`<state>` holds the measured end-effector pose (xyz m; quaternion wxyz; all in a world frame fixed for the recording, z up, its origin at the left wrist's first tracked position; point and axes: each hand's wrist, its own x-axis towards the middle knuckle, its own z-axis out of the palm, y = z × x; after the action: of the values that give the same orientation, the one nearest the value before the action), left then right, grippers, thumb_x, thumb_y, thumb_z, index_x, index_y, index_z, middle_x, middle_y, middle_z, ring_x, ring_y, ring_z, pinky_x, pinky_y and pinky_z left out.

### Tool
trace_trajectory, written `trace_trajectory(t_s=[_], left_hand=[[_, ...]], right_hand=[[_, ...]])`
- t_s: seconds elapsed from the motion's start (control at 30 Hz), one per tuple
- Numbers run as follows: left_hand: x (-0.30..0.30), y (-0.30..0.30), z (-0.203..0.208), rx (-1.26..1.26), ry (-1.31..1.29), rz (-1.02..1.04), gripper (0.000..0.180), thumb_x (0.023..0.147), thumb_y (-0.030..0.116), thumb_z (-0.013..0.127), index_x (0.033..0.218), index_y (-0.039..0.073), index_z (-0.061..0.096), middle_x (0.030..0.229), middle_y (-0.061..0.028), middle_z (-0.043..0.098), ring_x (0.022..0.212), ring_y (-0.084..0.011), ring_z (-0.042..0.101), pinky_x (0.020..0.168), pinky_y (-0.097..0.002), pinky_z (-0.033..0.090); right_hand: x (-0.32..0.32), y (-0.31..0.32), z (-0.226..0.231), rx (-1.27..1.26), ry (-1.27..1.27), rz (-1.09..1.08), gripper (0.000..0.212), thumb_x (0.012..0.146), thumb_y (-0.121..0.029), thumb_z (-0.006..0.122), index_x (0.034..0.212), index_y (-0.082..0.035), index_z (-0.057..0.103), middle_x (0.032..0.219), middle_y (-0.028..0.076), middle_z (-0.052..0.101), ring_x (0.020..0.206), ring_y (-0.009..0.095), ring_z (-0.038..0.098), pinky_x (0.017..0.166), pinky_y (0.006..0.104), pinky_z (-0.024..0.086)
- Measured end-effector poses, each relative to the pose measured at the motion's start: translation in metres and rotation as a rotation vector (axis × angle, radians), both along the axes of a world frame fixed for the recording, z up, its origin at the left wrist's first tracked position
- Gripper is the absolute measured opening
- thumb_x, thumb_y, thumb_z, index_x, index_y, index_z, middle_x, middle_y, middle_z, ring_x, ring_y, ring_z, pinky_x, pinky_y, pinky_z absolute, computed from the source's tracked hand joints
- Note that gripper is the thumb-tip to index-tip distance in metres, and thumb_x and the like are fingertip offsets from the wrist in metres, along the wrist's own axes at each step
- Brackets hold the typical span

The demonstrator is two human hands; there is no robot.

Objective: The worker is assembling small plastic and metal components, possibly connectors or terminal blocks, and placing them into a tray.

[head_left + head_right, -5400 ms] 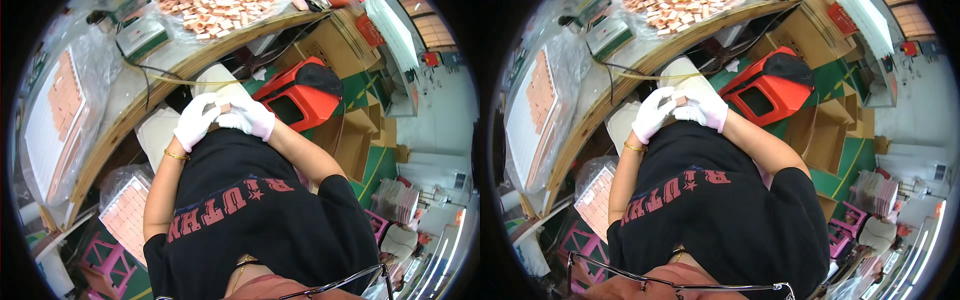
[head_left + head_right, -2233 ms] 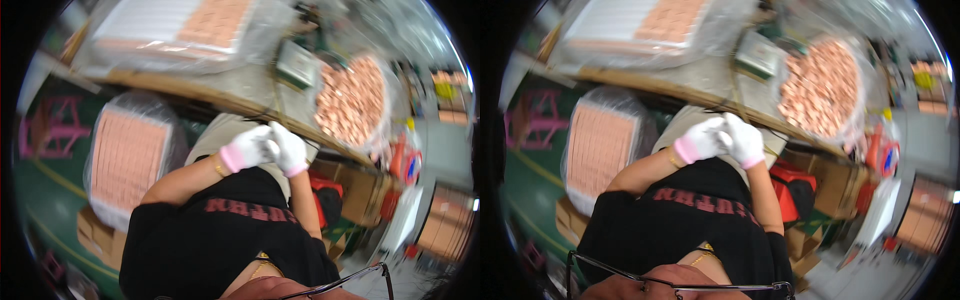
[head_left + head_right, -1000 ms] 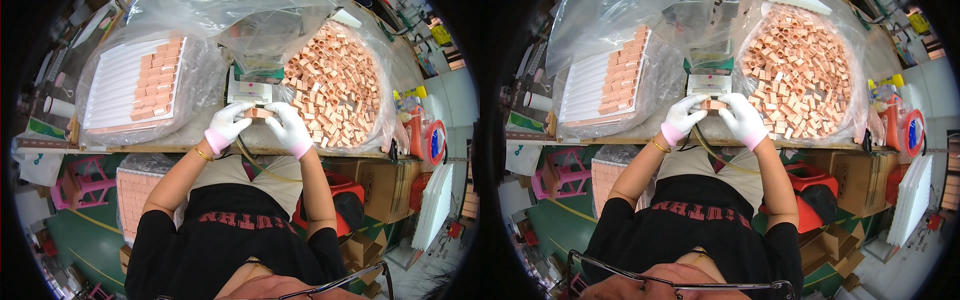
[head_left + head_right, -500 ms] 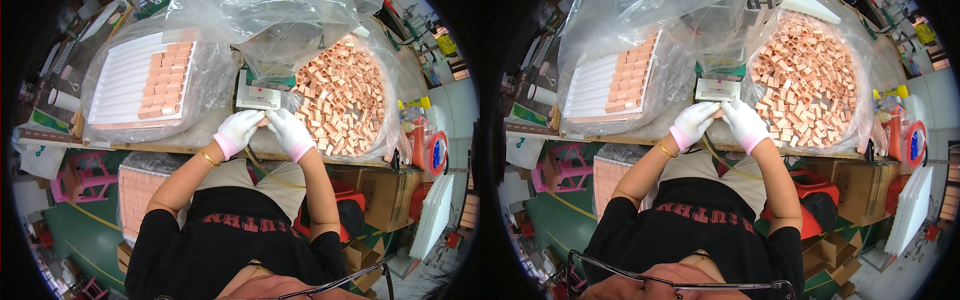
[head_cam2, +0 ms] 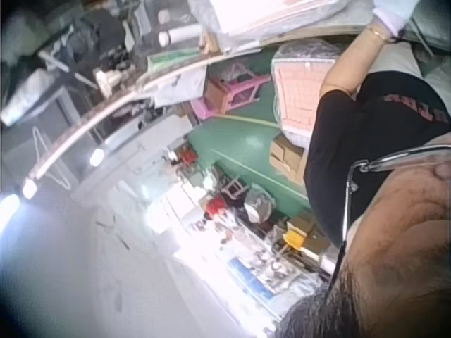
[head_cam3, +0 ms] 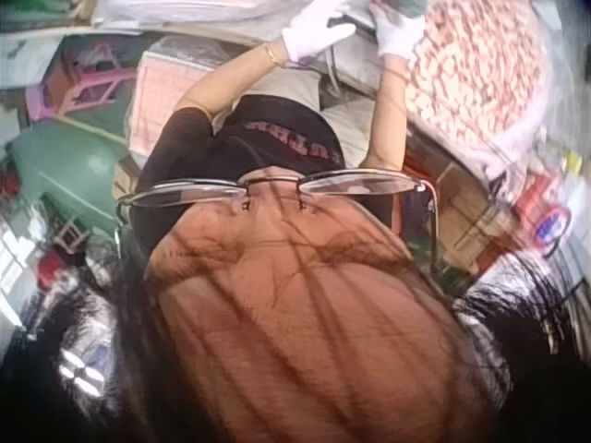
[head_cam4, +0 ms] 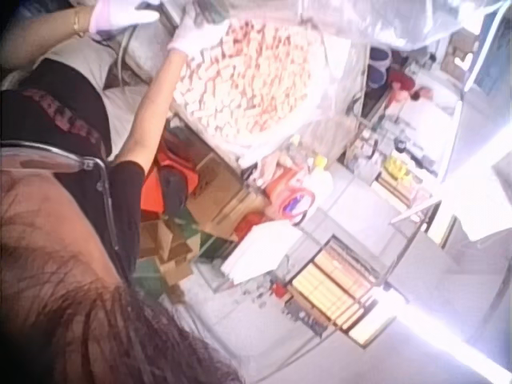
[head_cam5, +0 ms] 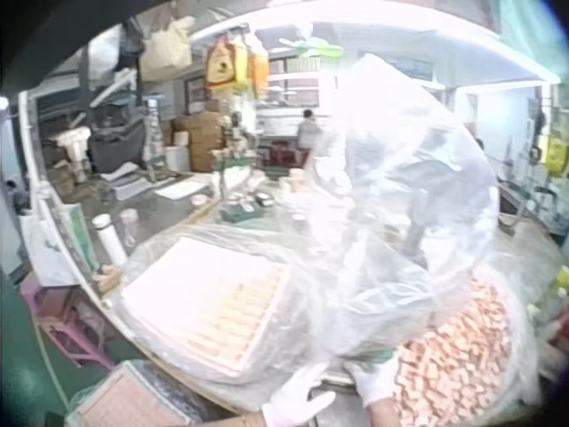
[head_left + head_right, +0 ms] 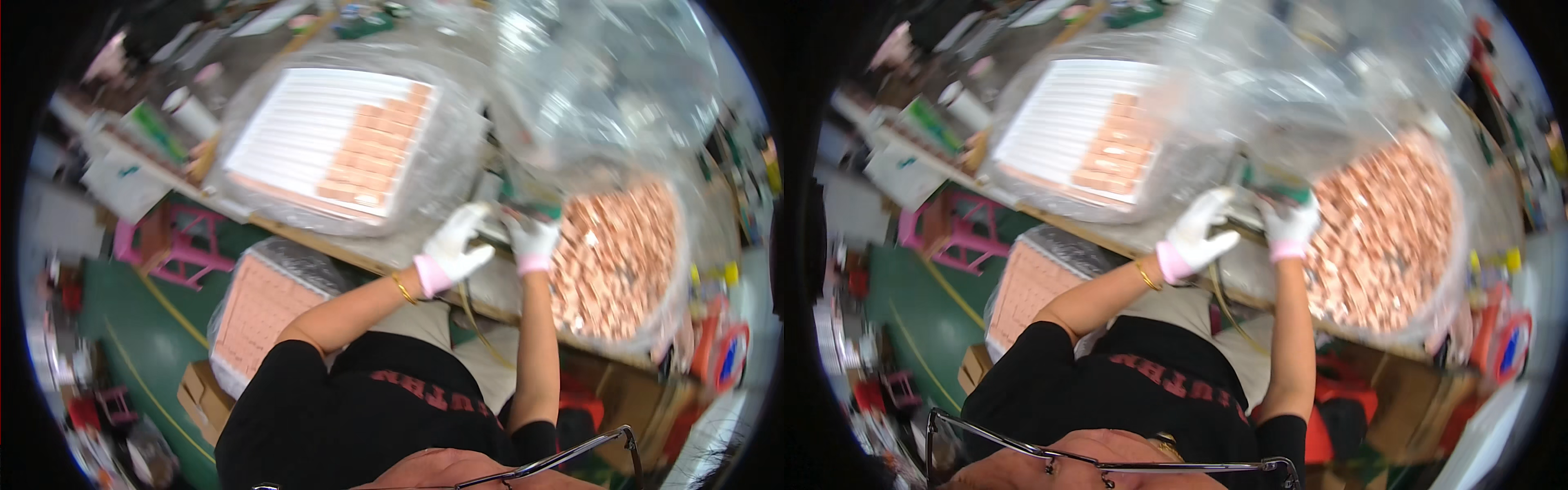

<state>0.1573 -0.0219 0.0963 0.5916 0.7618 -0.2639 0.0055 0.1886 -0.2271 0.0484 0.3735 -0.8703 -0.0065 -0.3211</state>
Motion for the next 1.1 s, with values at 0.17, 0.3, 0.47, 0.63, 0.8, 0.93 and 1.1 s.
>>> trace_trajectory(t_s=[0.17, 0.3, 0.47, 0.63, 0.8, 0.93, 1.1], left_hand=[[0.024, 0.073, 0.028, 0.078, -0.229, 0.275, 0.054, 0.082, 0.012, 0.068, 0.131, 0.001, 0.046, 0.125, -0.0163, 0.051, 0.111, -0.0231, 0.055, 0.092, -0.0319, 0.048], [0.079, 0.191, 0.011, -0.086, 0.084, 0.623, 0.051, 0.085, 0.015, 0.064, 0.131, 0.0, 0.049, 0.11, -0.0087, 0.06, 0.102, -0.0145, 0.057, 0.082, -0.0249, 0.05], [0.116, 0.309, -0.003, 0.107, -0.131, 1.069, 0.05, 0.079, 0.011, 0.068, 0.124, -0.002, 0.052, 0.117, -0.0142, 0.059, 0.104, -0.0222, 0.058, 0.091, -0.0333, 0.047], [0.132, 0.369, 0.011, 0.034, -0.213, 1.115, 0.043, 0.084, 0.01, 0.066, 0.123, -0.003, 0.054, 0.116, -0.0133, 0.062, 0.106, -0.0183, 0.06, 0.094, -0.0291, 0.045], [0.133, 0.296, 0.028, -0.211, -0.076, 0.807, 0.036, 0.089, 0.006, 0.06, 0.124, -0.003, 0.054, 0.12, -0.0112, 0.06, 0.107, -0.0183, 0.058, 0.094, -0.0289, 0.046], [0.088, 0.213, 0.054, -0.114, -0.017, 0.605, 0.037, 0.09, 0.009, 0.059, 0.126, 0.0, 0.053, 0.119, -0.0113, 0.059, 0.109, -0.0166, 0.056, 0.092, -0.0275, 0.046], [0.041, 0.084, 0.039, -0.051, 0.116, 0.111, 0.028, 0.087, 0.011, 0.06, 0.115, 0.004, 0.061, 0.104, -0.0066, 0.063, 0.084, -0.0156, 0.061, 0.076, -0.0292, 0.051]], right_hand=[[-0.022, 0.004, 0.005, -0.139, 0.119, -0.02, 0.054, 0.061, -0.015, 0.084, 0.11, -0.004, 0.064, 0.105, 0.014, 0.063, 0.098, 0.029, 0.058, 0.09, 0.0369, 0.044], [-0.047, -0.017, 0.015, -0.197, 0.049, -0.078, 0.047, 0.067, -0.014, 0.081, 0.109, -0.003, 0.064, 0.116, 0.015, 0.058, 0.104, 0.032, 0.056, 0.092, 0.0381, 0.044], [-0.079, -0.034, 0.022, -0.144, 0.162, 0.03, 0.032, 0.077, -0.008, 0.072, 0.108, -0.002, 0.063, 0.113, 0.015, 0.06, 0.105, 0.031, 0.056, 0.092, 0.0377, 0.045], [-0.09, 0.044, 0.052, -0.053, 0.251, 0.317, 0.026, 0.082, -0.009, 0.065, 0.107, -0.001, 0.064, 0.1, 0.015, 0.066, 0.094, 0.028, 0.063, 0.084, 0.0339, 0.049], [-0.077, 0.076, 0.039, -0.035, 0.261, 0.185, 0.024, 0.081, -0.018, 0.068, 0.101, -0.005, 0.065, 0.089, 0.015, 0.063, 0.083, 0.033, 0.062, 0.075, 0.0382, 0.05], [-0.042, 0.047, 0.025, -0.003, 0.093, -0.239, 0.029, 0.075, -0.022, 0.074, 0.095, -0.003, 0.063, 0.085, 0.013, 0.061, 0.081, 0.032, 0.058, 0.075, 0.0408, 0.047], [-0.012, 0.031, 0.024, -0.258, 0.059, -0.237, 0.029, 0.068, -0.025, 0.078, 0.084, -0.004, 0.065, 0.097, 0.017, 0.06, 0.092, 0.035, 0.055, 0.08, 0.0449, 0.044]])
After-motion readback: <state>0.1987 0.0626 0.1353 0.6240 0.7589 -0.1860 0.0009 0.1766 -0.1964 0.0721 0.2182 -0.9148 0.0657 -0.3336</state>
